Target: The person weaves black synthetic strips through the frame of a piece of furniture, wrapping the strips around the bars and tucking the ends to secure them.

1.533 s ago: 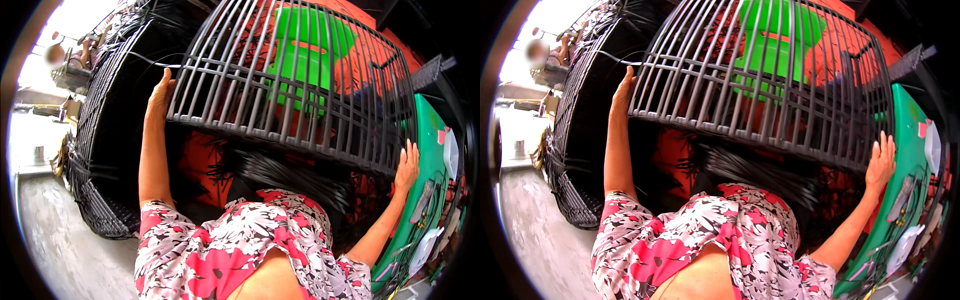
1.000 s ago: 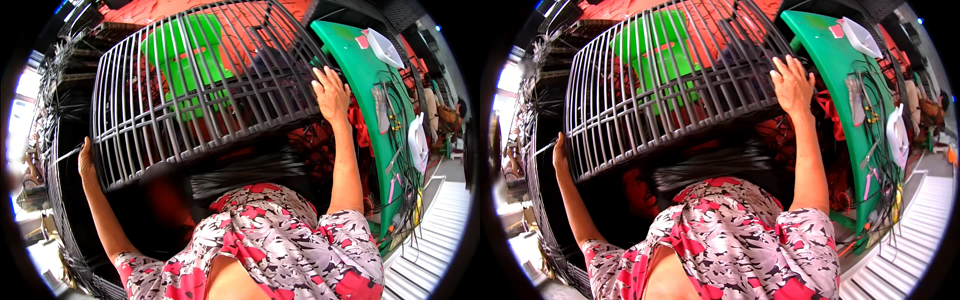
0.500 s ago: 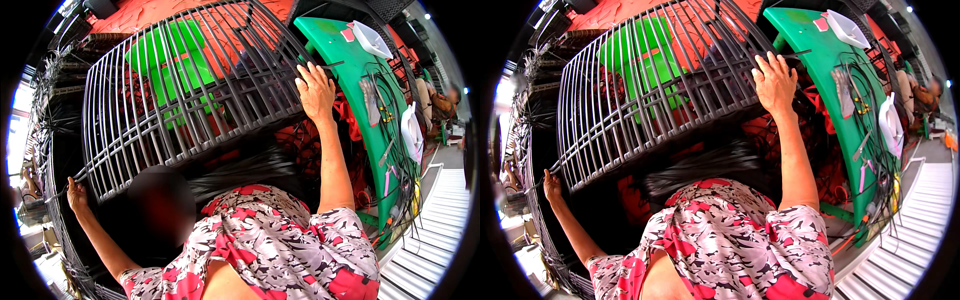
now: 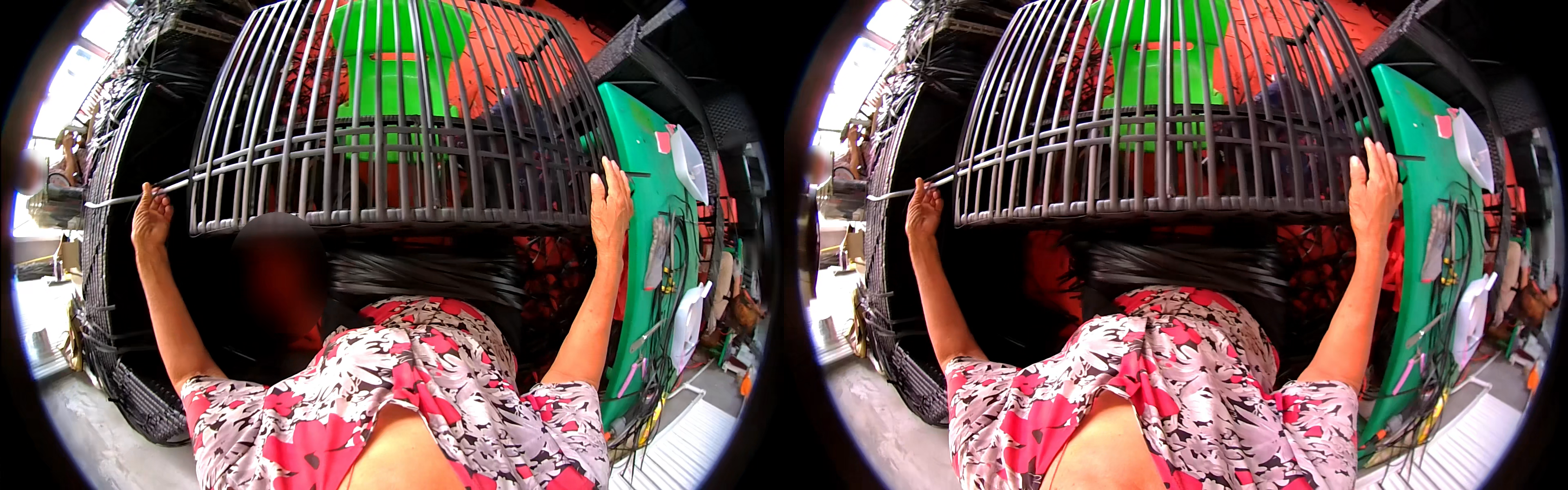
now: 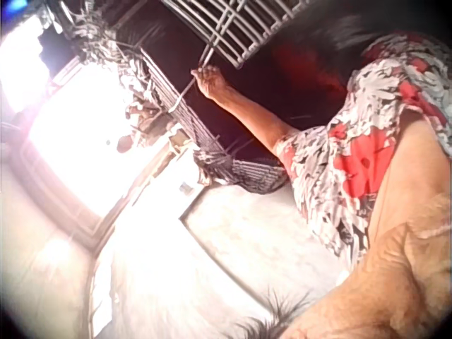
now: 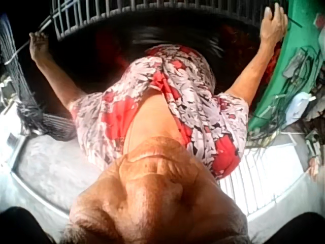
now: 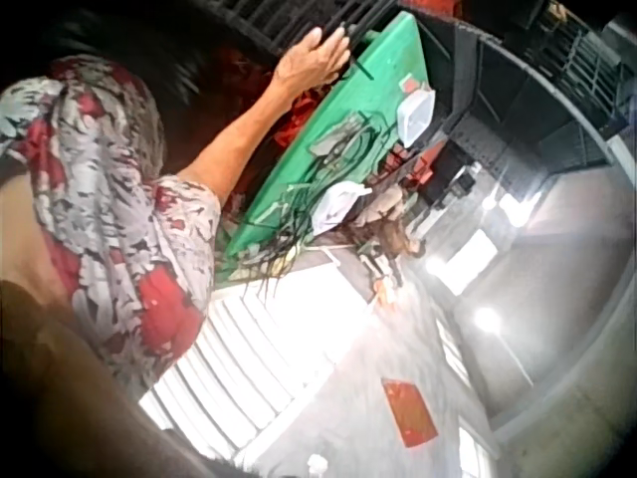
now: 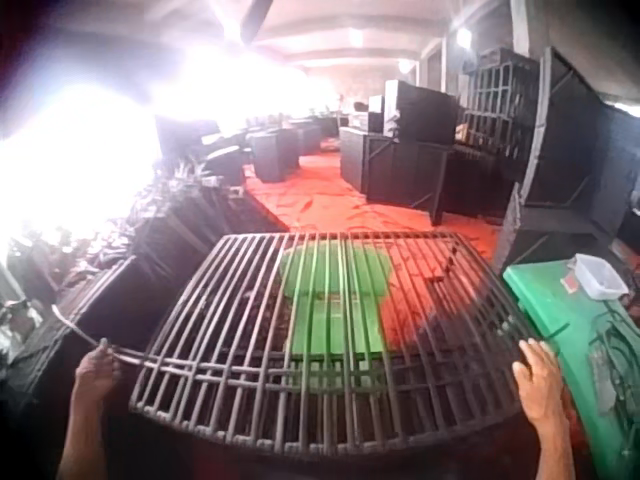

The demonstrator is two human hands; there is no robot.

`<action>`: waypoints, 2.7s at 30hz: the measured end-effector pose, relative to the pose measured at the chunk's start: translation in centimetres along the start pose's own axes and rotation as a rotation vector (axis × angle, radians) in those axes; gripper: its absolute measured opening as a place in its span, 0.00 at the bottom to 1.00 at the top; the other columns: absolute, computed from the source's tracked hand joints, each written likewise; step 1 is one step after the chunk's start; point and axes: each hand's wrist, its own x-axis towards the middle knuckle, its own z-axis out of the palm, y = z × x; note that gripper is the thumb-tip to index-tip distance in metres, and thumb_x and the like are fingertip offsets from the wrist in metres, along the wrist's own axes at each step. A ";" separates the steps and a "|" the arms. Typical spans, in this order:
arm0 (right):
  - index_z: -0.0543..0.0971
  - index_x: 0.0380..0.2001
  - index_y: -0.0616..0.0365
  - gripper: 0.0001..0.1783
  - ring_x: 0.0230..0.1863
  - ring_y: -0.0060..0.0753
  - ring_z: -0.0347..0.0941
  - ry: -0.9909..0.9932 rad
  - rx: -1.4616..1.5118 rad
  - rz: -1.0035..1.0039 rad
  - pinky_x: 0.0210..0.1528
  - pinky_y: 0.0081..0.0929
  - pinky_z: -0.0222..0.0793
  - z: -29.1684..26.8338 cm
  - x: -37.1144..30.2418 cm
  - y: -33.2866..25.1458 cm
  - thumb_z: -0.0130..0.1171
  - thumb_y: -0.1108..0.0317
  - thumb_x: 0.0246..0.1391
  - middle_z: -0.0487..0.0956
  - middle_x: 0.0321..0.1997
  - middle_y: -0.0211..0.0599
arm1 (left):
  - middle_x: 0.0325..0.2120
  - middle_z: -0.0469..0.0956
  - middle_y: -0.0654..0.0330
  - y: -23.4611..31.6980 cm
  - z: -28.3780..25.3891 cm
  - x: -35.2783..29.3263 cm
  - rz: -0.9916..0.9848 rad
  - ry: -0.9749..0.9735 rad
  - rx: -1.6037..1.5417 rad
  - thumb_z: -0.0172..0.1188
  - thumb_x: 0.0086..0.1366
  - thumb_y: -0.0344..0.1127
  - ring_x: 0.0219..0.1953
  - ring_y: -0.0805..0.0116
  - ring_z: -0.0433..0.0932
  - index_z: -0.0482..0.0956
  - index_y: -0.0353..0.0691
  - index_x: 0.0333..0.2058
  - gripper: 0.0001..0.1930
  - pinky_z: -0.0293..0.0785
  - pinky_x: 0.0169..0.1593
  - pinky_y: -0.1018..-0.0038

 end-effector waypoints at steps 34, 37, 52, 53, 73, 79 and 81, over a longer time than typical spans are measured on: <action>0.72 0.20 0.63 0.11 0.23 0.14 0.61 -0.768 0.611 -0.130 0.26 0.20 0.60 0.3 9.2 -9.0 0.58 0.66 0.45 0.68 0.19 0.24 | 0.64 0.47 0.50 -9.9 26.9 -14.2 0.909 -0.585 1.827 0.44 0.55 0.69 0.67 0.56 0.41 0.49 0.35 0.62 0.48 0.32 0.67 0.61; 0.75 0.27 0.63 0.08 0.23 0.15 0.64 -0.627 0.765 -0.064 0.27 0.17 0.62 0.1 8.6 -9.4 0.58 0.67 0.47 0.72 0.22 0.23 | 0.63 0.48 0.50 -9.6 25.7 -14.2 0.977 -0.546 1.858 0.47 0.57 0.63 0.67 0.56 0.42 0.50 0.36 0.62 0.44 0.33 0.67 0.61; 0.79 0.26 0.62 0.07 0.22 0.18 0.72 -0.160 0.613 0.494 0.27 0.20 0.66 -4.6 2.7 4.6 0.60 0.69 0.45 0.77 0.19 0.31 | 0.45 0.72 0.52 -9.6 38.3 -18.4 1.203 -1.029 1.240 0.59 0.53 0.25 0.53 0.52 0.66 0.75 0.34 0.41 0.15 0.60 0.56 0.61; 0.79 0.25 0.61 0.07 0.21 0.25 0.73 -0.127 0.493 0.462 0.28 0.24 0.67 -4.4 2.3 4.6 0.60 0.68 0.44 0.77 0.19 0.34 | 0.41 0.74 0.52 -10.2 40.2 -18.7 1.209 -1.099 1.164 0.57 0.53 0.24 0.50 0.52 0.69 0.76 0.33 0.39 0.13 0.62 0.54 0.61; 0.76 0.31 0.63 0.10 0.21 0.21 0.69 -0.391 0.637 0.239 0.26 0.21 0.66 -6.4 4.8 6.6 0.54 0.67 0.49 0.74 0.19 0.32 | 0.19 0.78 0.59 -23.3 57.8 -18.5 0.767 -1.144 0.917 0.58 0.51 0.35 0.27 0.59 0.77 0.80 0.44 0.23 0.04 0.68 0.41 0.67; 0.78 0.26 0.61 0.13 0.18 0.25 0.68 -0.689 0.004 -0.081 0.22 0.25 0.64 -7.3 13.0 9.2 0.59 0.60 0.44 0.74 0.18 0.35 | 0.25 0.78 0.50 -22.5 59.1 -19.2 0.748 -1.169 1.125 0.49 0.54 0.37 0.33 0.51 0.78 0.79 0.40 0.25 0.11 0.71 0.40 0.61; 0.77 0.25 0.61 0.14 0.18 0.25 0.68 -0.387 -0.315 -0.289 0.22 0.25 0.63 -6.0 14.1 11.2 0.60 0.59 0.45 0.74 0.18 0.36 | 0.26 0.78 0.47 -23.1 59.6 -19.3 0.835 -1.146 1.165 0.47 0.54 0.37 0.33 0.47 0.77 0.78 0.39 0.25 0.11 0.71 0.40 0.59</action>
